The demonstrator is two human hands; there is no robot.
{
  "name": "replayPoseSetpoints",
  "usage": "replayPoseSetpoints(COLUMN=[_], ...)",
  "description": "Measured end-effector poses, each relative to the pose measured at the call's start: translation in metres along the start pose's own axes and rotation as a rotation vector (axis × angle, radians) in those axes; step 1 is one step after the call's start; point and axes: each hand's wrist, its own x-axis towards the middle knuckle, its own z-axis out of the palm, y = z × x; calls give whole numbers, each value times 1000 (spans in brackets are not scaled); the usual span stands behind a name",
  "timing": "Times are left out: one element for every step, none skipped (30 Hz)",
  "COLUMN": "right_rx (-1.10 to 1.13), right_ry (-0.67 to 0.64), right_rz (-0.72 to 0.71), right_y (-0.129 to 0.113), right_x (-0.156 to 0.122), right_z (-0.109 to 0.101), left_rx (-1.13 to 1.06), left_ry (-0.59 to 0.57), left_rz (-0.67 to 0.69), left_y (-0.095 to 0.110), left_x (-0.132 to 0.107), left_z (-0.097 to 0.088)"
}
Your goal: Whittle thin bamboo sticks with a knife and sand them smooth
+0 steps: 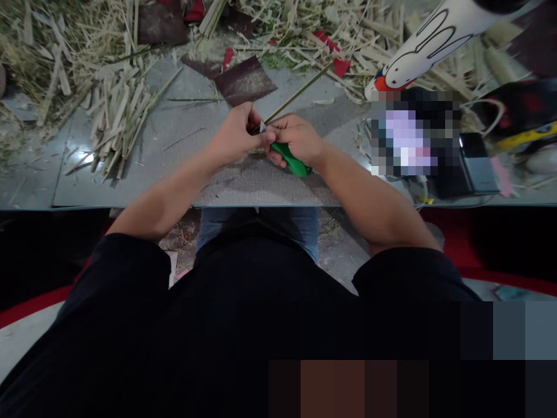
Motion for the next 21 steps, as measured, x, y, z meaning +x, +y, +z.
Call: replayPoseSetpoints(right_rx=[5,12,20,33,51,75,103,129,150,165,172,173,169,166,162,159,157,154,149,141,131], right_ry=[13,28,50,75,103,130,156,175,179,173,159,134,103,72,49,35,26,28,39,54,66], right_rz=[2,3,4,5,2,-8,-26,-48,-68,-81,-86,-73,-44,-2,43,85,118,133,130,120,108], right_y=[1,2,4,6,8,10,11,11,11,10,8,7,5,4,3,3,3,4,4,5,5], right_x=[0,2,3,5,7,9,11,11,11,10,9,7,6,5,4,4,4,4,5,6,6], right_z=[0,1,1,1,2,3,4,5,6,7,8,8,8,7,6,4,3,3,3,3,4], left_rx=[7,21,48,84,126,163,192,203,197,178,151,115,78,45,28,27,41,62,84,104,118], left_ry=[16,37,70,107,150,185,208,216,213,199,179,155,131,104,78,59,59,69,84,96,104], left_rz=[1,-5,-18,-32,-47,-58,-64,-65,-59,-53,-50,-47,-44,-45,-50,-58,-67,-72,-71,-62,-51], left_y=[1,2,3,4,4,4,4,3,2,0,-1,-3,-4,-6,-7,-7,-8,-8,-7,-6,-4], left_x=[-1,-1,-1,-1,0,1,2,3,3,4,4,4,3,2,2,1,1,0,0,0,0], left_z=[0,1,1,1,1,1,1,0,0,0,0,0,0,0,0,0,0,0,0,-1,-1])
